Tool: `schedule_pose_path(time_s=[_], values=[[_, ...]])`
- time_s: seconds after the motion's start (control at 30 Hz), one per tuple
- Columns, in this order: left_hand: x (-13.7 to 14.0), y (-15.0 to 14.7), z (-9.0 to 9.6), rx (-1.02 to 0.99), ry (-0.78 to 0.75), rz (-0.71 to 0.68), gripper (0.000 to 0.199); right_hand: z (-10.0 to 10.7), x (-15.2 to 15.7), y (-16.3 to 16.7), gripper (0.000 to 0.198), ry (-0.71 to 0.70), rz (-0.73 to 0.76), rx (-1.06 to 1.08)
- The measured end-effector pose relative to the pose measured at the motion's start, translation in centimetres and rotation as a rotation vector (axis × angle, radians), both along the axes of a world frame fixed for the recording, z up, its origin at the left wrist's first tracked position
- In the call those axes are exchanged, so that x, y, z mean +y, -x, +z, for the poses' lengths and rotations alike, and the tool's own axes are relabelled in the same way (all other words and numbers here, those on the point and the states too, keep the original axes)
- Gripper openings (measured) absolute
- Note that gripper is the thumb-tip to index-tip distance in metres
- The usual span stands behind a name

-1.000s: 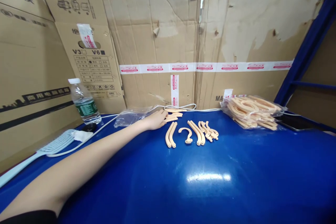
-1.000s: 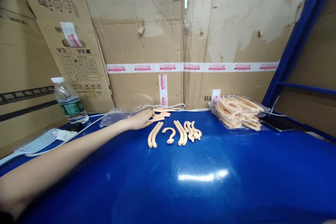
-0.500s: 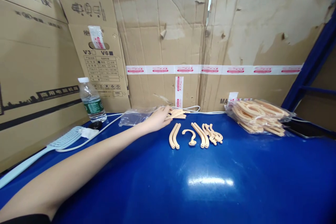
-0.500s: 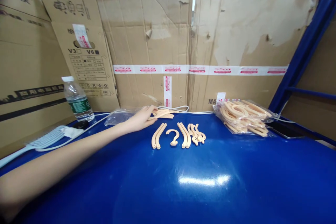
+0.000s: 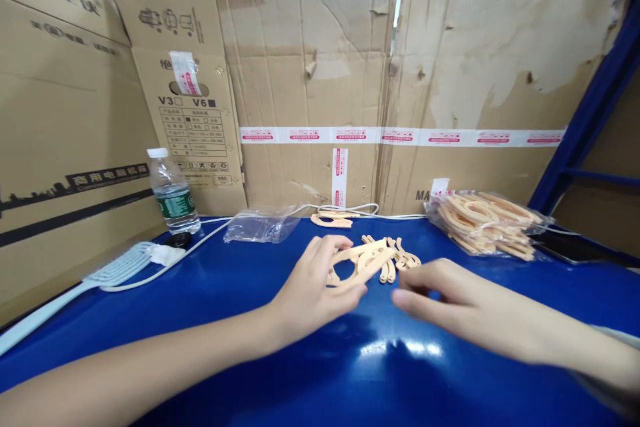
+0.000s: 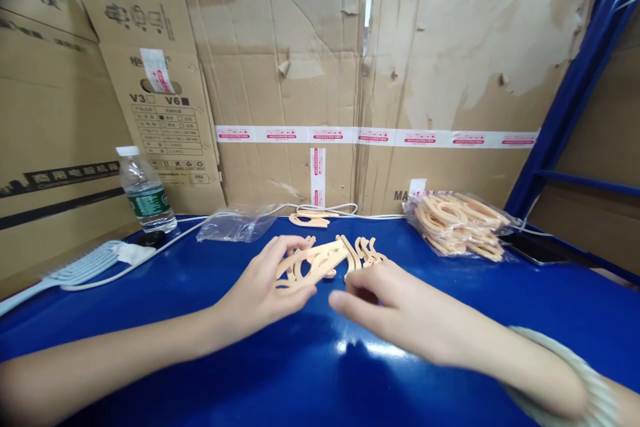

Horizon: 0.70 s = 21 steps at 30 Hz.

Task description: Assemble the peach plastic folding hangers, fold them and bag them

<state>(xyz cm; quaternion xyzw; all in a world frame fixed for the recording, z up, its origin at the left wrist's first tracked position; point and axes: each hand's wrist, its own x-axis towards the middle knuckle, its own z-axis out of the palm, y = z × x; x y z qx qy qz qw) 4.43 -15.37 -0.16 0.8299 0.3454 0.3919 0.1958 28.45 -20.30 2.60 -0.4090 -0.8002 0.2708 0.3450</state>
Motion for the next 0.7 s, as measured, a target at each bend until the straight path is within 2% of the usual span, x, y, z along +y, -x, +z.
schedule_pose_path(time_s=[0.07,0.1,0.13,0.2,0.3,0.33,0.4,0.5,0.6,0.7], values=[[-1.2,-0.3,-0.9,-0.037,0.075,-0.012,0.045,-0.6,1.5,1.6,0.046,0.412,0.035,-0.020],[-1.6,-0.3,-1.3,-0.040,0.103,-0.016,0.047,-1.1,2.1,2.3,0.050,0.500,0.032,0.025],[-1.9,-0.3,-1.6,-0.041,0.133,-0.024,0.049,-1.6,2.6,3.0,0.050,0.522,0.032,0.091],[-2.3,-0.3,-1.8,-0.044,0.204,-0.043,0.050,-2.7,3.1,3.9,0.046,0.446,0.024,0.221],[-2.4,-0.1,-1.4,-0.044,0.291,-0.079,0.022,-3.8,3.0,4.2,0.040,0.349,0.048,0.303],[-2.5,0.0,-1.2,-0.041,0.310,-0.088,0.020,-4.0,2.9,4.1,0.040,0.343,0.058,0.311],[-2.4,0.2,-1.0,-0.061,0.342,-0.088,0.029,-4.1,2.9,3.7,0.040,0.343,0.065,0.320],[-2.0,0.8,-1.1,-0.177,0.351,-0.016,0.030,-4.0,3.1,3.0,0.039,0.359,0.024,0.356],[-1.1,1.7,-1.3,-0.357,0.346,0.053,0.028,-3.8,3.2,2.4,0.036,0.399,-0.055,0.531],[-0.3,2.3,-1.1,-0.432,0.306,0.117,0.028,-3.6,3.2,2.0,0.034,0.436,-0.118,0.741]])
